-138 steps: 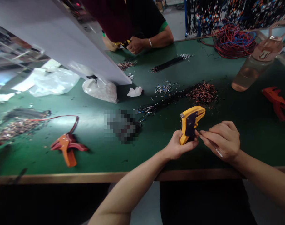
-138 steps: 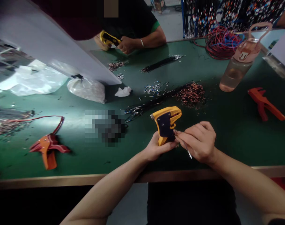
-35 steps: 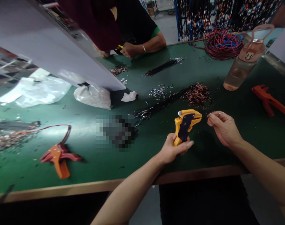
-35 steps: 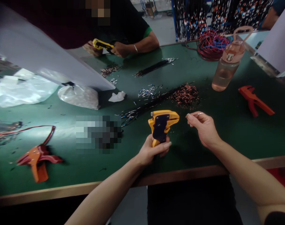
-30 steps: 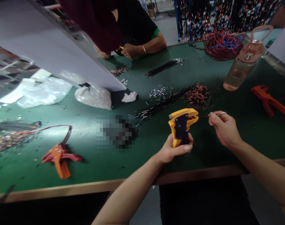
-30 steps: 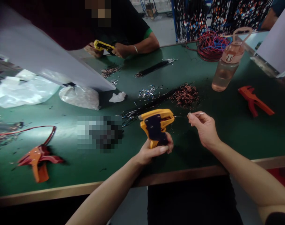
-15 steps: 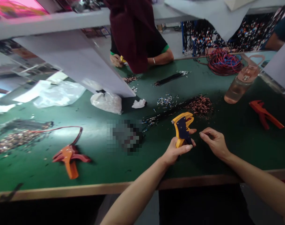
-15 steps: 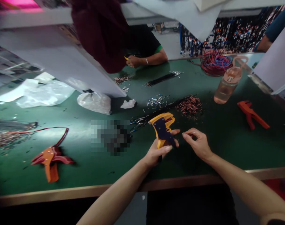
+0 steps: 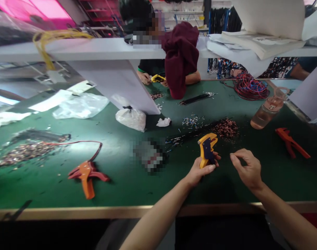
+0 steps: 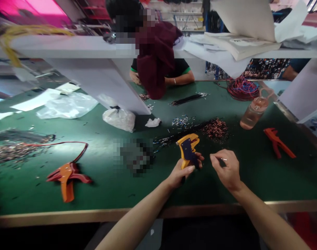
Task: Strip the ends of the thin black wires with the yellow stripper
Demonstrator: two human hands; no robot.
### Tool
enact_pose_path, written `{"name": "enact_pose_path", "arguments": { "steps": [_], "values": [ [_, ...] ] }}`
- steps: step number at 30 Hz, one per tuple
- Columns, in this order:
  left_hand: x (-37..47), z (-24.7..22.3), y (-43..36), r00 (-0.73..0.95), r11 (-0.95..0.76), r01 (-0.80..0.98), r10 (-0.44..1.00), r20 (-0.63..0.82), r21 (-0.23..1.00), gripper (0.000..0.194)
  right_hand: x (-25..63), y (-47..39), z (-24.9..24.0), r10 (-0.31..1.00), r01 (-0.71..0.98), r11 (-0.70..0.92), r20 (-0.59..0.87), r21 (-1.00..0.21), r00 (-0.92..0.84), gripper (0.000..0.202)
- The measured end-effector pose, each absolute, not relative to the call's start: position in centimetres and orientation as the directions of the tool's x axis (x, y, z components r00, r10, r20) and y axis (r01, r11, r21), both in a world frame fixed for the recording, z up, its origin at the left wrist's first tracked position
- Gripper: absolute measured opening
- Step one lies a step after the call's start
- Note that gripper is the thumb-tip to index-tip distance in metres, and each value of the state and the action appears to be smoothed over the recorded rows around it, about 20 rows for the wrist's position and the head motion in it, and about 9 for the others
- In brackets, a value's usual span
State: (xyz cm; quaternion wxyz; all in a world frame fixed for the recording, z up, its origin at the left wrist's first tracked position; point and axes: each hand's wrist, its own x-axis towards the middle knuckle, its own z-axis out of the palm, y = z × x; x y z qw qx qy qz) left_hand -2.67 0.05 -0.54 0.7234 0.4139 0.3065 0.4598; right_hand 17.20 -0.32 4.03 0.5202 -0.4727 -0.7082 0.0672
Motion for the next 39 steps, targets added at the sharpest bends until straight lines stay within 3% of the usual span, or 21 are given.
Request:
{"name": "enact_pose_path", "arguments": {
  "steps": [6, 15, 23, 29, 39],
  "values": [
    [-2.6, -0.4, 0.0, 0.442, 0.217, -0.402, 0.897, -0.018, 0.890, 0.064, 16.2, -0.3, 4.1, 0.588, 0.645, 0.646, 0.805, -0.409, -0.079, 0.014],
    [-2.2, -1.0, 0.0, 0.483, 0.279, -0.453, 0.875, -0.030, 0.847, 0.063, 15.5, -0.1, 2.4, 0.496, 0.596, 0.727, 0.861, -0.341, -0.113, 0.016],
    [-2.4, -1.1, 0.6, 0.519, 0.209, -0.338, 0.855, -0.004, 0.918, 0.056, 15.9, 0.4, 1.3, 0.530, 0.579, 0.735, 0.832, -0.352, -0.167, 0.014],
    [-2.4, -1.0, 0.5, 0.468, 0.238, -0.315, 0.881, -0.068, 0.919, 0.056, 16.0, 0.2, 0.9, 0.596, 0.597, 0.703, 0.778, -0.386, -0.199, 0.013],
    [-2.4, -1.2, 0.2, 0.386, 0.264, -0.283, 0.911, -0.142, 0.922, 0.051, 15.8, 0.1, 1.2, 0.588, 0.574, 0.718, 0.784, -0.392, -0.200, 0.013]
  ]
}}
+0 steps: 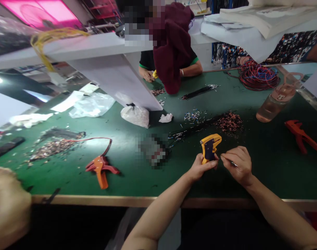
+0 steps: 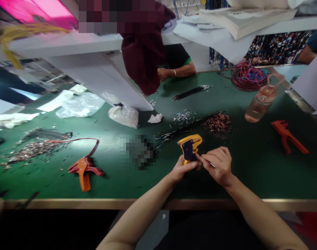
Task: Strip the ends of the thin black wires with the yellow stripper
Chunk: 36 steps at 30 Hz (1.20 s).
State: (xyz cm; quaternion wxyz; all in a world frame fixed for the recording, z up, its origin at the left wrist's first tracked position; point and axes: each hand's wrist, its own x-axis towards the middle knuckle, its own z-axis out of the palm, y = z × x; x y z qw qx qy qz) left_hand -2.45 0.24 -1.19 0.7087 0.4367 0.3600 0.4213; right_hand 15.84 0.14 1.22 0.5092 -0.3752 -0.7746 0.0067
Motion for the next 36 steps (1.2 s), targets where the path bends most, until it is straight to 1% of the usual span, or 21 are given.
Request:
{"name": "enact_pose_path", "arguments": {
  "steps": [2, 5, 7, 8, 10, 12, 13, 15, 17, 20, 25, 29, 33, 36],
  "values": [
    [-2.3, -1.4, 0.2, 0.361, 0.250, -0.247, 0.920, -0.151, 0.936, 0.049, 15.8, 0.1, 1.2, 0.594, 0.582, 0.712, 0.780, -0.394, -0.199, 0.014],
    [-2.0, -1.7, 0.1, 0.320, 0.255, -0.229, 0.931, -0.175, 0.939, 0.053, 15.7, 0.1, 1.2, 0.597, 0.557, 0.719, 0.780, -0.416, -0.188, 0.014],
    [-1.9, -1.9, 0.1, 0.296, 0.272, -0.234, 0.934, -0.199, 0.933, 0.054, 15.7, 0.0, 1.1, 0.623, 0.515, 0.712, 0.768, -0.478, -0.148, 0.013],
    [-1.9, -2.0, 0.2, 0.293, 0.281, -0.243, 0.934, -0.206, 0.928, 0.053, 15.7, 0.0, 1.1, 0.651, 0.485, 0.694, 0.752, -0.532, -0.105, 0.013],
    [-2.2, -1.8, 0.3, 0.323, 0.299, -0.281, 0.924, -0.203, 0.912, 0.051, 15.9, 0.0, 1.0, 0.742, 0.397, 0.606, 0.670, -0.689, 0.031, 0.012],
    [-2.5, -1.5, 0.4, 0.402, 0.326, -0.325, 0.897, -0.183, 0.888, 0.054, 16.1, 0.3, 0.8, 0.834, 0.254, 0.477, 0.525, -0.841, 0.171, 0.014],
    [-2.7, -1.2, 0.4, 0.449, 0.343, -0.339, 0.877, -0.170, 0.876, 0.057, 16.2, 0.4, 0.6, 0.868, 0.169, 0.417, 0.446, -0.893, 0.219, 0.016],
    [-3.0, -0.8, 0.4, 0.524, 0.377, -0.346, 0.837, -0.156, 0.859, 0.059, 16.4, 0.9, 0.3, 0.911, 0.010, 0.330, 0.321, -0.944, 0.259, 0.018],
    [-3.1, -0.5, 0.2, 0.577, 0.400, -0.329, 0.802, -0.154, 0.855, 0.059, 16.4, 1.2, -0.1, 0.935, -0.106, 0.271, 0.235, -0.957, 0.265, 0.018],
    [-3.1, -0.4, 0.1, 0.630, 0.418, -0.289, 0.761, -0.157, 0.862, 0.060, 16.3, 1.4, -0.5, 0.952, -0.201, 0.205, 0.147, -0.958, 0.269, 0.016],
    [-3.2, -0.8, 0.1, 0.639, 0.424, -0.295, 0.754, -0.153, 0.856, 0.060, 16.0, 1.3, -0.5, 0.962, -0.261, 0.115, 0.041, -0.958, 0.271, 0.018],
    [-3.1, -1.2, 0.1, 0.654, 0.455, -0.296, 0.738, -0.170, 0.840, 0.060, 15.8, 1.4, 0.0, 0.958, -0.343, 0.047, -0.054, -0.938, 0.281, 0.025],
    [-3.0, -1.1, 0.2, 0.668, 0.474, -0.287, 0.722, -0.181, 0.832, 0.062, 15.8, 1.5, 0.3, 0.961, -0.474, -0.078, -0.193, -0.877, 0.199, 0.034],
    [-3.0, -0.8, 0.3, 0.677, 0.461, -0.264, 0.714, -0.178, 0.847, 0.061, 15.9, 1.5, 0.0, 0.959, -0.473, -0.121, -0.226, -0.873, 0.172, 0.035]
  ]
}}
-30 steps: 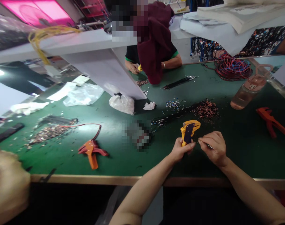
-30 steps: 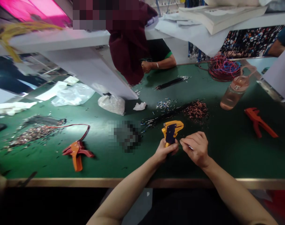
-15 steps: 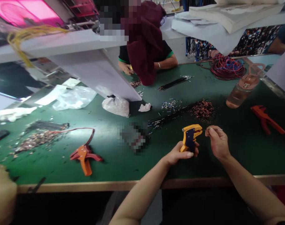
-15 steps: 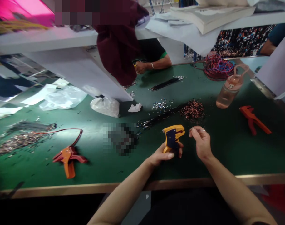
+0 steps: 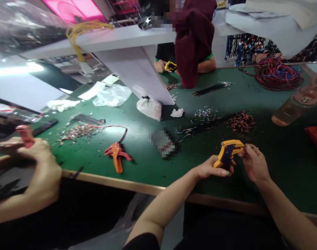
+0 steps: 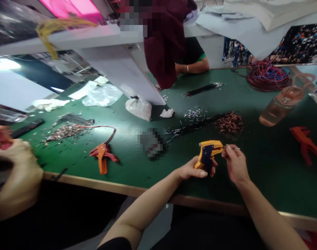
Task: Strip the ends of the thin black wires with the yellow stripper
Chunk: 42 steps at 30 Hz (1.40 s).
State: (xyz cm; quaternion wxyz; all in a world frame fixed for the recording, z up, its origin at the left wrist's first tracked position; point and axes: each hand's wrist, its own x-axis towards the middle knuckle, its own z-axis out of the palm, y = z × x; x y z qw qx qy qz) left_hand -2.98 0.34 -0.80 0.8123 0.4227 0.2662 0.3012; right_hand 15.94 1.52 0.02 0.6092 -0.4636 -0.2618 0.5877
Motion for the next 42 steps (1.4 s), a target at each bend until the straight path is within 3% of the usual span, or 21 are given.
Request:
{"name": "enact_pose_path", "arguments": {
  "steps": [7, 16, 22, 26, 32, 42],
  "values": [
    [-3.0, -0.2, 0.4, 0.674, 0.451, -0.234, 0.714, -0.191, 0.861, 0.057, 16.2, 1.6, -0.4, 0.964, -0.397, -0.090, -0.180, -0.913, 0.195, 0.033],
    [-2.4, 0.7, 0.1, 0.596, 0.362, -0.143, 0.774, -0.212, 0.921, 0.049, 16.2, 1.8, 0.2, 0.950, -0.428, -0.090, -0.206, -0.899, 0.234, 0.038],
    [-1.9, 0.1, -0.4, 0.465, 0.396, -0.222, 0.846, -0.261, 0.891, 0.050, 15.8, 2.0, -0.1, 0.963, -0.387, -0.028, -0.129, -0.922, 0.238, 0.034],
    [-2.3, -0.9, 0.1, 0.509, 0.375, -0.344, 0.845, -0.165, 0.861, 0.045, 15.6, 2.0, -0.1, 0.938, -0.307, 0.058, -0.054, -0.950, 0.343, 0.032],
    [-2.8, -1.2, 0.6, 0.366, 0.252, -0.536, 0.929, -0.047, 0.806, 0.050, 15.6, 1.6, 0.1, 0.919, -0.092, 0.089, 0.046, -0.992, 0.392, 0.026],
    [-2.9, -1.3, 0.2, 0.410, 0.305, -0.466, 0.906, -0.103, 0.831, 0.076, 15.2, 0.8, -0.4, 0.957, 0.095, 0.117, 0.138, -0.988, 0.254, 0.023]
  ]
}}
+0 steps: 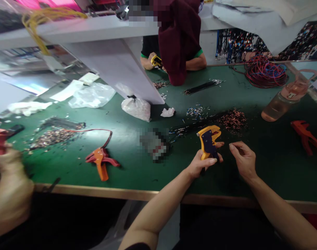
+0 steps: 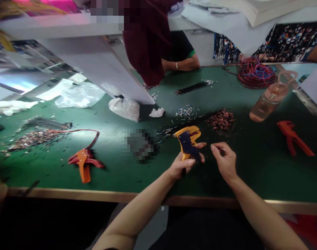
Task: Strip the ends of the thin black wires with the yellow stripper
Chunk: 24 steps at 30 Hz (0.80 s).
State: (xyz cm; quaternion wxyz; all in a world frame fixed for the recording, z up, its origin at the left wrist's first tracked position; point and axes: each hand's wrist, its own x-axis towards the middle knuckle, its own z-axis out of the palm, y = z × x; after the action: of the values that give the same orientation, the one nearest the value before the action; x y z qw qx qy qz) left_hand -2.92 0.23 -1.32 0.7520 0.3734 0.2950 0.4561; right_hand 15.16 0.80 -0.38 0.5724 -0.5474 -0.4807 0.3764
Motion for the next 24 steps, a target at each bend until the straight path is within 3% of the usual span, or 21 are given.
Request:
{"name": "enact_pose_path", "arguments": {
  "steps": [3, 6, 10, 13, 16, 24],
  "values": [
    [-3.0, -1.3, 0.3, 0.385, 0.317, -0.461, 0.913, -0.135, 0.829, 0.077, 15.4, 0.7, -0.2, 0.944, 0.123, 0.180, 0.206, -0.976, 0.257, 0.018],
    [-3.0, -1.0, 0.3, 0.363, 0.304, -0.462, 0.922, -0.135, 0.833, 0.072, 15.7, 0.5, 0.2, 0.888, 0.240, 0.315, 0.374, -0.918, 0.268, 0.012],
    [-2.9, -0.7, 0.1, 0.425, 0.338, -0.377, 0.890, -0.163, 0.862, 0.072, 15.9, 0.1, 0.8, 0.769, 0.455, 0.483, 0.611, -0.748, 0.188, 0.007],
    [-2.6, -0.7, 0.0, 0.440, 0.333, -0.348, 0.883, -0.162, 0.876, 0.072, 15.8, -0.1, 1.0, 0.667, 0.527, 0.609, 0.742, -0.593, 0.065, 0.017],
    [-2.4, -0.5, 0.0, 0.455, 0.333, -0.317, 0.875, -0.165, 0.888, 0.070, 15.8, -0.3, 0.9, 0.623, 0.534, 0.668, 0.782, -0.519, -0.019, 0.020],
    [-2.4, -0.1, 0.0, 0.427, 0.342, -0.312, 0.884, -0.191, 0.886, 0.044, 15.7, -0.3, 0.8, 0.670, 0.599, 0.637, 0.733, -0.485, -0.119, 0.011]
  ]
}}
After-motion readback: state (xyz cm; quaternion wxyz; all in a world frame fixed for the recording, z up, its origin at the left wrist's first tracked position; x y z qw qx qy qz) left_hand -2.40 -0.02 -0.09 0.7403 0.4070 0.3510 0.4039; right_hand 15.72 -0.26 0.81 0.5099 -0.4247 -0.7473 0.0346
